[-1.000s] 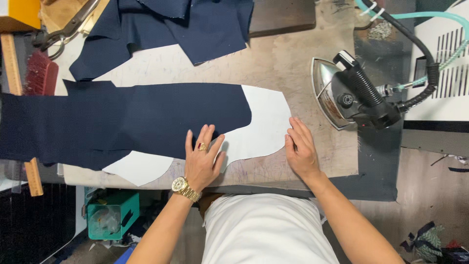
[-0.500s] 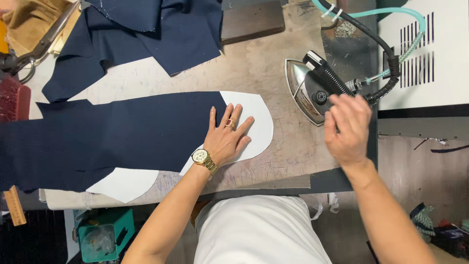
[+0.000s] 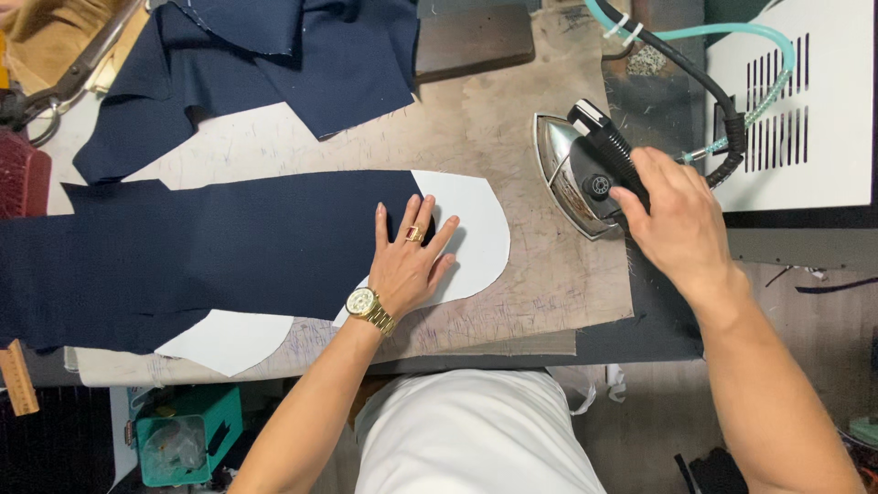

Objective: The person irons blue fabric patterns on a table using an iron. They flip the fabric piece and iron the surface again before picking up a pair of scissors.

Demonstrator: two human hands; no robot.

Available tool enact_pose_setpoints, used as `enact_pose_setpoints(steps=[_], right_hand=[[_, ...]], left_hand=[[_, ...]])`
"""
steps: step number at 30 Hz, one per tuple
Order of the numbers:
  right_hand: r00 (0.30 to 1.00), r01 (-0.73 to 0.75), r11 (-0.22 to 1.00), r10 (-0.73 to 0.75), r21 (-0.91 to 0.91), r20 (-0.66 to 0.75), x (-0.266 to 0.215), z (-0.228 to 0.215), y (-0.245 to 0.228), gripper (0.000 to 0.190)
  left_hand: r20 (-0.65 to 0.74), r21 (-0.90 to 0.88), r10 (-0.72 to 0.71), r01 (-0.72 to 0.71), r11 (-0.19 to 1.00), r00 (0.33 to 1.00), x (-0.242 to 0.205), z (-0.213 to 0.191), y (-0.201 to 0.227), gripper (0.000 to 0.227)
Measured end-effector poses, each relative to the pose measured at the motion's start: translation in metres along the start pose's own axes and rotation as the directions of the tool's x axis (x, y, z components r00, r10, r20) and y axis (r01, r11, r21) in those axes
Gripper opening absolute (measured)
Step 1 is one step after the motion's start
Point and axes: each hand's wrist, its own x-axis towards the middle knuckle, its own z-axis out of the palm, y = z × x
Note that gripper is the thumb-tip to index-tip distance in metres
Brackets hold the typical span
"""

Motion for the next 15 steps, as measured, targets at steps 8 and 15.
enact_pose_setpoints(steps=[8, 15], right_hand=[[0.813, -0.579, 0.556, 0.342, 0.596, 0.47, 0.063, 0.019, -0.014, 0.042], [0.874, -0.433, 0.8, 0.259, 0.415, 0.411, 0.075, -0.004, -0.113, 0.052]], left_hand=[[-0.33, -0.118, -0.369, 0.35, 0.929, 0.869, -0.102, -0.029, -0.038, 0.044], [-0.526, -0.066, -0.493, 0.544, 0.836, 0.693, -0.213, -0.021, -0.098, 0.04]])
